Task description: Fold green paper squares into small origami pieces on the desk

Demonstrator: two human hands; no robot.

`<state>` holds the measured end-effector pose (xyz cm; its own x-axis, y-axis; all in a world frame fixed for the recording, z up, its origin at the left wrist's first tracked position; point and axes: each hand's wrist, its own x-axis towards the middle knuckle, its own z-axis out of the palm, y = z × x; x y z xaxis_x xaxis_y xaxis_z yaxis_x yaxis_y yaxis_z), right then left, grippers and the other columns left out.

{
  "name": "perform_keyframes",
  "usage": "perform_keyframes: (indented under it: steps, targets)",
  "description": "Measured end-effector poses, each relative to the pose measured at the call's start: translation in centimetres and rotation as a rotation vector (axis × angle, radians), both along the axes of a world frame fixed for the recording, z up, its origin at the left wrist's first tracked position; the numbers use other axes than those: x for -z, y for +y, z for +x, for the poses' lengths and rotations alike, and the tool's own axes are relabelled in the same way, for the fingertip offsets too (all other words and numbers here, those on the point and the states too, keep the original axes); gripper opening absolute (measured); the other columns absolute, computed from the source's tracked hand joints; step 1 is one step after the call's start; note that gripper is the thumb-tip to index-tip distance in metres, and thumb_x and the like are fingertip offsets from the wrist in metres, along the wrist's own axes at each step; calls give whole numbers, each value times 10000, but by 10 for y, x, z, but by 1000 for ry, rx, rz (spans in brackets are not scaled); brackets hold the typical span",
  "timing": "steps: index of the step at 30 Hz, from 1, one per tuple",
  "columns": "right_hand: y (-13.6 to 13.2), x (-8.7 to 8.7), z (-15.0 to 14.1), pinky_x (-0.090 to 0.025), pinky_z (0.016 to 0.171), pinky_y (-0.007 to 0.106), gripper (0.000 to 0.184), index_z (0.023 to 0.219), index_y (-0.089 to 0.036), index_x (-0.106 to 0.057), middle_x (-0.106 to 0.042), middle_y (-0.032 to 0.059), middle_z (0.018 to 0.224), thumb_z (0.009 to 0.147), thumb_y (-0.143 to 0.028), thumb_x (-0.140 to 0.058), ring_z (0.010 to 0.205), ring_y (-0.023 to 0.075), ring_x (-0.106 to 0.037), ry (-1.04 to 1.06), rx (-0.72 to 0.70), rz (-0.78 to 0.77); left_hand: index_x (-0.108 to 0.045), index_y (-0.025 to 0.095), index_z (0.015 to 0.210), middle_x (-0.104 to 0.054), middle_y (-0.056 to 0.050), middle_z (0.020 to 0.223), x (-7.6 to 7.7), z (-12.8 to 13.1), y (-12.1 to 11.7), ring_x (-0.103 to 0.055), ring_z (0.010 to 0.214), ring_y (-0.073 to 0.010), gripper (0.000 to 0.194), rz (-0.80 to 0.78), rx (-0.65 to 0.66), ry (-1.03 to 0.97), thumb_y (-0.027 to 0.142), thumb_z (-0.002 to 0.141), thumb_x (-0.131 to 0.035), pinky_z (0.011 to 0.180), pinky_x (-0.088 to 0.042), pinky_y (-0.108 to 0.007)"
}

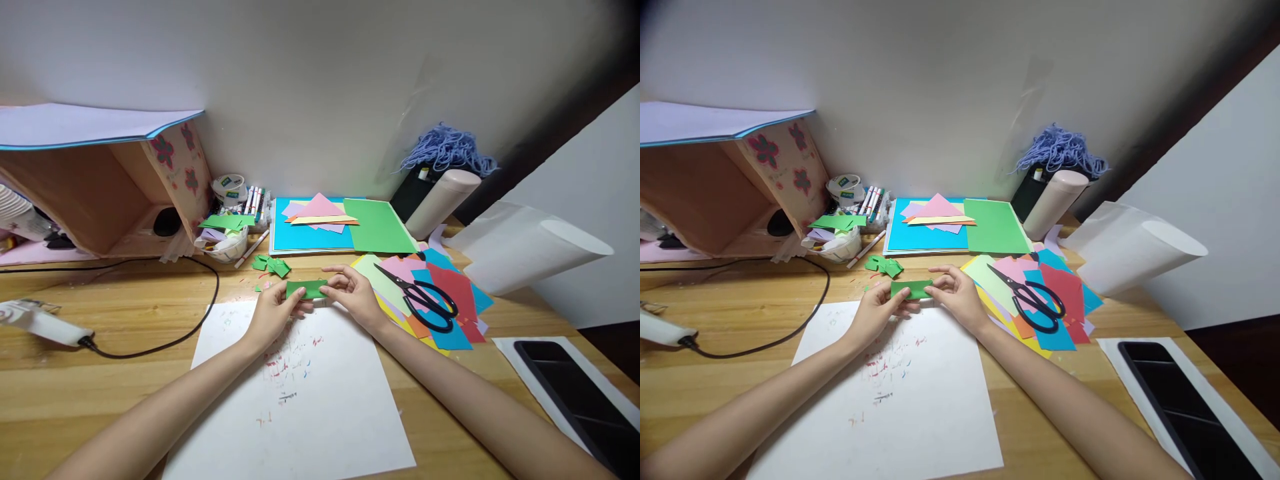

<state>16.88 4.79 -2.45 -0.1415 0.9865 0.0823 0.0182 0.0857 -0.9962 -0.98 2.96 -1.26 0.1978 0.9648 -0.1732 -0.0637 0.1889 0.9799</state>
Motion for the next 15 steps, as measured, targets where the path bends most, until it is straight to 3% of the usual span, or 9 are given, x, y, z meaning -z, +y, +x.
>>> perform_keyframes:
  steps: [6, 15]
  targets:
    - [1, 0, -1, -507, 637, 293, 255, 746, -156, -646, -658, 39, 738, 648, -383, -710, 670, 149, -609, -33, 60, -44, -584, 113, 857, -693, -86, 734, 1, 0, 0, -680, 673, -200, 349, 19, 7, 18, 444, 749, -614, 588, -540, -283]
    - [0, -3, -3, -493, 582, 272, 291, 684, -160, -623, -630, 10, 649, 624, -429, -716, 569, 124, -573, -17, 58, -73, -568, 112, 840, -686, -80, 722, -1, 1, 0, -681, 701, -204, 321, 6, 1, 16, 419, 757, -613, 598, -547, -281]
